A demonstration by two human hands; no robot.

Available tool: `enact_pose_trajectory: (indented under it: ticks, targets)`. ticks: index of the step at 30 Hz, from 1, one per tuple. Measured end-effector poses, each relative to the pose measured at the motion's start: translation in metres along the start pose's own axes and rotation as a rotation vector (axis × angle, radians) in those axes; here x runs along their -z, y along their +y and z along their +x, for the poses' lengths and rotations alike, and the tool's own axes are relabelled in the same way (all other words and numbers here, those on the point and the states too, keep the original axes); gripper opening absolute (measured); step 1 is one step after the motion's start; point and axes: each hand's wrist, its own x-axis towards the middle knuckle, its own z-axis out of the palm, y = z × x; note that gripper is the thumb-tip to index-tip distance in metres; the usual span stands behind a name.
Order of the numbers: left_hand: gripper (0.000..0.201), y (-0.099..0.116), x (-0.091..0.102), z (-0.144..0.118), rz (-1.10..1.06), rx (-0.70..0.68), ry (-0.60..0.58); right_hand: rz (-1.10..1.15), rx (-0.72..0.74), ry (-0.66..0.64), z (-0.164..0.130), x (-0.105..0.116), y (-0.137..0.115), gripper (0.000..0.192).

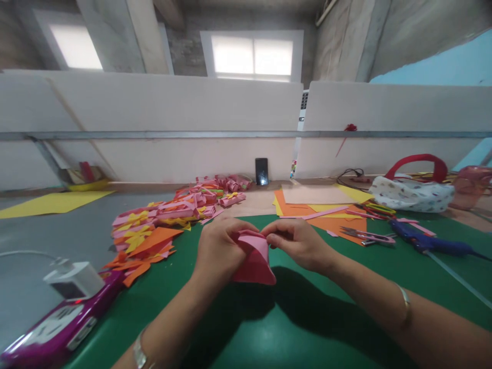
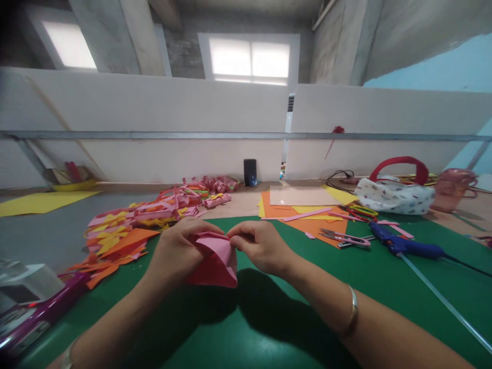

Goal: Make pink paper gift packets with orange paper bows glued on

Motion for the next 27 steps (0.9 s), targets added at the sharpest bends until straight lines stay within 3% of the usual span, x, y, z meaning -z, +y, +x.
enact_pose_trajectory:
  ticks: [7,13,16,21,27]
  targets:
    - [0.025,0.001,0.002,-0.001,-0.039,-0.107,0.064,0.232,-0.08,-0.061,0.005,-0.001,0.01,0.015]
    - [0.028,-0.002,0.001,0.0,0.02,-0.196,0.024,0.063,-0.066,-0.064,0.004,-0.002,0.015,0.006]
    - [0.029,-0.001,0.002,0.0,-0.011,-0.175,0.011,0.019,-0.047,-0.069,0.002,0.0,0.011,0.007]
    - [0.03,0.002,0.002,0.0,-0.12,-0.082,-0.033,0.185,-0.101,-0.122,0.002,0.002,0.007,0.012]
    - [0.033,0.004,0.0,-0.002,-0.159,0.057,-0.063,-0.009,-0.08,-0.036,0.003,0.002,0.009,0.005]
